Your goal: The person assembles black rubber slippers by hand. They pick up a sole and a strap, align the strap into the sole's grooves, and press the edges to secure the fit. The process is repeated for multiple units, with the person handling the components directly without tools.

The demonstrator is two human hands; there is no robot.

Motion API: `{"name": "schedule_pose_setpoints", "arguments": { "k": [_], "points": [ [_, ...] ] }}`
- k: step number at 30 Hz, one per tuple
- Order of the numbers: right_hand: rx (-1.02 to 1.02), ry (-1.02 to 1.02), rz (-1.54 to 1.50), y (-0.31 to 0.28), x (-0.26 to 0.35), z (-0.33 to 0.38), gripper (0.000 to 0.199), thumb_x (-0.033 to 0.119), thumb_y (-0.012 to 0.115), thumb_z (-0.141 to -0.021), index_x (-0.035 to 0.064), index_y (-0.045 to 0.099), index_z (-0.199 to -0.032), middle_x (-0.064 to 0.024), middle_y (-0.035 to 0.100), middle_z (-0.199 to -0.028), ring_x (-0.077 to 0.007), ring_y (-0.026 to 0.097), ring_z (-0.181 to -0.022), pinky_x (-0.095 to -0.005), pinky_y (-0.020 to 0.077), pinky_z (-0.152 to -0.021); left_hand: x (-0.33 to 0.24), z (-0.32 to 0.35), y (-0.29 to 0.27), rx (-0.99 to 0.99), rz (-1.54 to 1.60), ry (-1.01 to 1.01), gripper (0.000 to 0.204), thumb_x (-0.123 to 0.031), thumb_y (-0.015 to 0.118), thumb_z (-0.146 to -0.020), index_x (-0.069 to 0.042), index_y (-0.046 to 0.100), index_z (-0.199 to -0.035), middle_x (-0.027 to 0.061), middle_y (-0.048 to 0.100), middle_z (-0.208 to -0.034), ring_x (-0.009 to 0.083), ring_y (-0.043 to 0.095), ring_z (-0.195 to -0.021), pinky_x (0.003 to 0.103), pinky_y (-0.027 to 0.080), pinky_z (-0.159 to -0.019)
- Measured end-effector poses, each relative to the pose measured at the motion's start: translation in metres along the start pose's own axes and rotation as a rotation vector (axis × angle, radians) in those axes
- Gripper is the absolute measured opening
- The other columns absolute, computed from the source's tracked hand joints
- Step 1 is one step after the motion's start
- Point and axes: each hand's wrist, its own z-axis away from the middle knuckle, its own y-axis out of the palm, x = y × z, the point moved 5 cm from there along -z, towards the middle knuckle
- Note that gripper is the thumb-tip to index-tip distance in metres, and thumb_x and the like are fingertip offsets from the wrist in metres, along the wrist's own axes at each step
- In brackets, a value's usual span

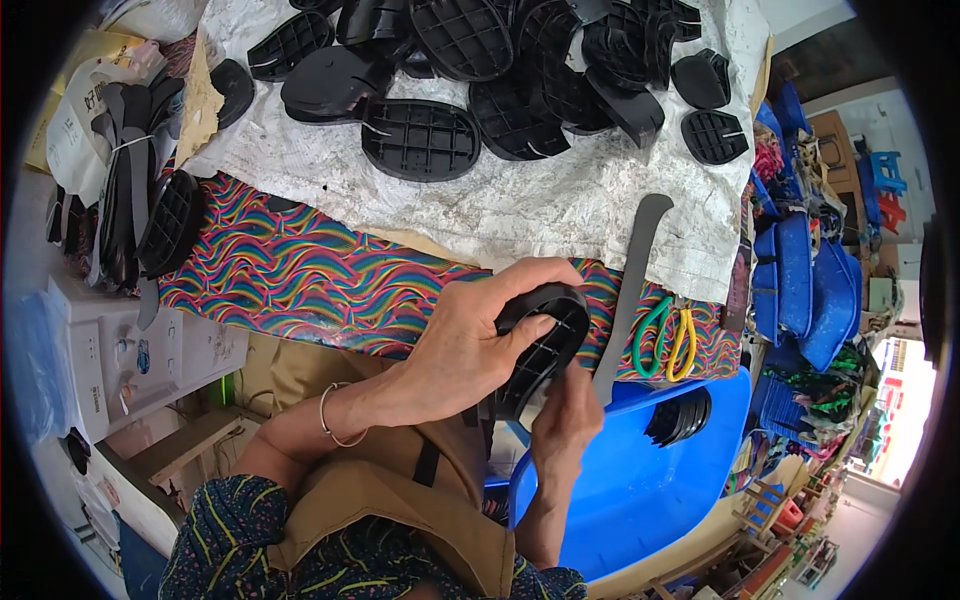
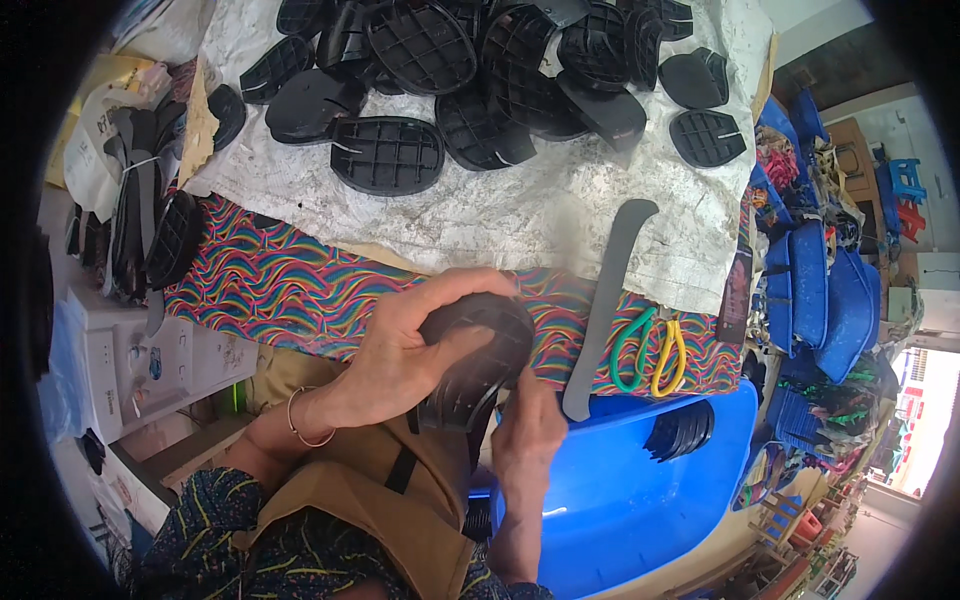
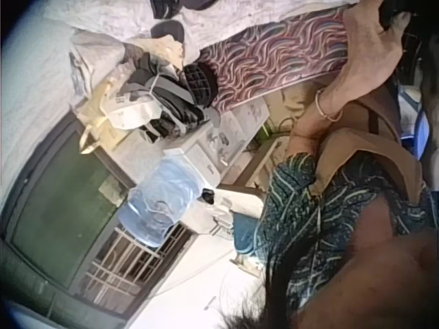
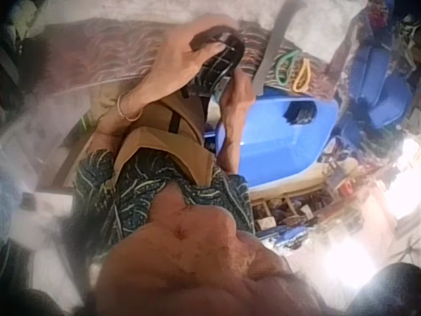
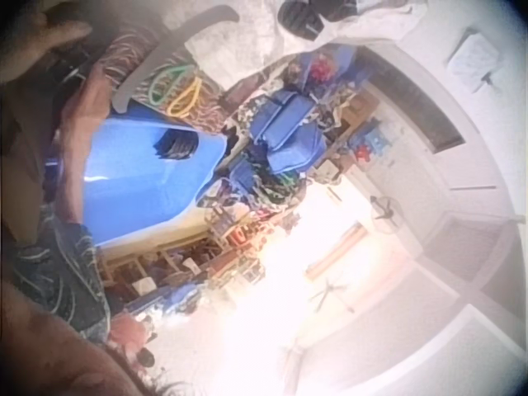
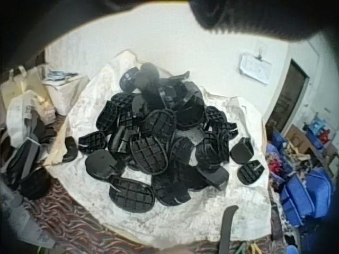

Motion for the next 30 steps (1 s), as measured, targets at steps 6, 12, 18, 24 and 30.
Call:
{"name": "schedule_pose_setpoints", "arguments": {
  "k": [6, 12, 18, 24, 30],
  "points": [
    [-0.25, 0.011, 0.275, -0.044, -0.028, -0.029, 0.034, -0.012, 0.05, -0.086, 0.0012, 0.062, -0.115, -0.0173, 0.067, -0.093, -0.0268, 0.067, -0.077, -0.0374, 0.0514, -0.066, -0.004, 0.015, 0.007, 0.181, -0.106, -0.073, 0.033, 0.002, 0.066, -0.085, -0.004, 0.064, -0.118, 0.0108, 0.067, -0.118, 0.0212, 0.065, -0.111, 0.034, 0.05, -0.094],
    [-0.214, -0.086, 0.381, -0.064, -0.032, -0.037, 0.03, -0.011, 0.05, -0.088, -0.0011, 0.061, -0.114, -0.0182, 0.066, -0.09, -0.029, 0.066, -0.075, -0.0365, 0.0506, -0.065, -0.001, 0.019, 0.004, 0.208, -0.083, -0.135, 0.037, 0.003, 0.067, -0.083, -0.005, 0.064, -0.119, 0.0099, 0.066, -0.121, 0.0207, 0.061, -0.117, 0.033, 0.048, -0.098],
    [-0.038, 0.088, 0.149, -0.028, -0.021, 0.008, 0.028, -0.011, 0.053, -0.088, 0.0, 0.061, -0.113, -0.0176, 0.065, -0.084, -0.0312, 0.066, -0.071, -0.0376, 0.0524, -0.062, 0.016, 0.004, -0.006, 0.094, 0.078, -0.173, 0.035, 0.006, 0.064, -0.082, -0.002, 0.064, -0.116, 0.0062, 0.067, -0.112, 0.014, 0.063, -0.107, 0.029, 0.049, -0.094],
    [0.003, 0.156, 0.033, -0.016, -0.009, 0.029, 0.021, 0.003, 0.05, -0.099, -0.0002, 0.062, -0.115, -0.0102, 0.064, -0.071, -0.0162, 0.062, -0.058, -0.0289, 0.0479, -0.053, 0.022, -0.003, -0.007, 0.066, 0.125, -0.227, 0.037, 0.005, 0.064, -0.081, -0.001, 0.063, -0.117, 0.0066, 0.067, -0.111, 0.0125, 0.064, -0.103, 0.027, 0.05, -0.091],
    [0.093, 0.316, -0.145, -0.007, 0.007, 0.037, 0.024, -0.002, 0.049, -0.095, -0.0007, 0.061, -0.115, -0.0133, 0.067, -0.081, -0.0224, 0.066, -0.064, -0.0334, 0.0503, -0.057, 0.027, -0.004, -0.005, 0.064, 0.145, -0.231, 0.037, 0.002, 0.064, -0.08, -0.001, 0.063, -0.117, 0.006, 0.068, -0.107, 0.0116, 0.064, -0.1, 0.026, 0.05, -0.09]
  ]
}}
